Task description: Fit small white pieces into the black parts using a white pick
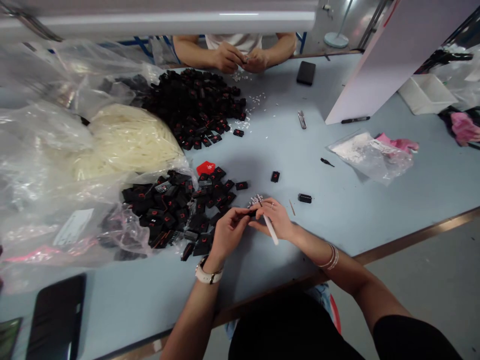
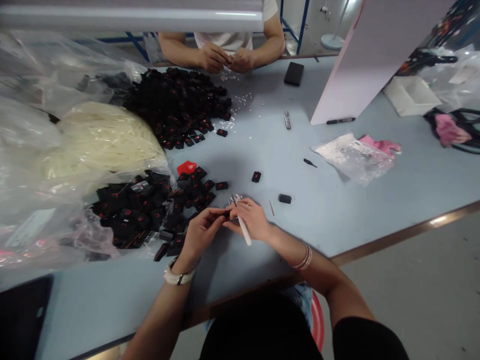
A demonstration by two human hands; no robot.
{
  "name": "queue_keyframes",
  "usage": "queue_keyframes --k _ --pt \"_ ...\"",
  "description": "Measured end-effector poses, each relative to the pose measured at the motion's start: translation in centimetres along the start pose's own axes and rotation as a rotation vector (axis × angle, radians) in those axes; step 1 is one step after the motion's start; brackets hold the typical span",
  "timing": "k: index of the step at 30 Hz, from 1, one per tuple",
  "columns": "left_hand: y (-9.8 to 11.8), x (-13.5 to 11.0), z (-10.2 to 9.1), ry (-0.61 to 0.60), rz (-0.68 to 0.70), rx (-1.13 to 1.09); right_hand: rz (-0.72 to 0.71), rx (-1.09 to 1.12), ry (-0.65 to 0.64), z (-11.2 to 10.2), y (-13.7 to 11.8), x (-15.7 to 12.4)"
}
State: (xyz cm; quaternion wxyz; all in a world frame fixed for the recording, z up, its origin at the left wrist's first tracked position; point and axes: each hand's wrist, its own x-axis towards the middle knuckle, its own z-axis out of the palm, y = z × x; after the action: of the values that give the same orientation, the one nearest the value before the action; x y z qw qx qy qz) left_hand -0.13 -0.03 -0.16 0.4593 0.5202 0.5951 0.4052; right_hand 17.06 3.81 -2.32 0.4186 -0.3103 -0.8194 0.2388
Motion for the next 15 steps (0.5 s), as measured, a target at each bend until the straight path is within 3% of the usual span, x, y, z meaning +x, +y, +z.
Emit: queue_keyframes --k 4,8,15 --pt "0.1 0.0 0.0 0.009 -0.013 -0.032 -0.009 -0.029 -0.020 0.3 0.0 0.0" --pt "0.1 0.0 0.1 0.010 -0.040 -0.070 0.081 -0.054 0.015 0.2 0.1 0.0" --pt "0.0 -0.1 0.5 -0.024 -0.039 -0.025 0.428 -0.217 0.396 -3.6 1.9 0.8"
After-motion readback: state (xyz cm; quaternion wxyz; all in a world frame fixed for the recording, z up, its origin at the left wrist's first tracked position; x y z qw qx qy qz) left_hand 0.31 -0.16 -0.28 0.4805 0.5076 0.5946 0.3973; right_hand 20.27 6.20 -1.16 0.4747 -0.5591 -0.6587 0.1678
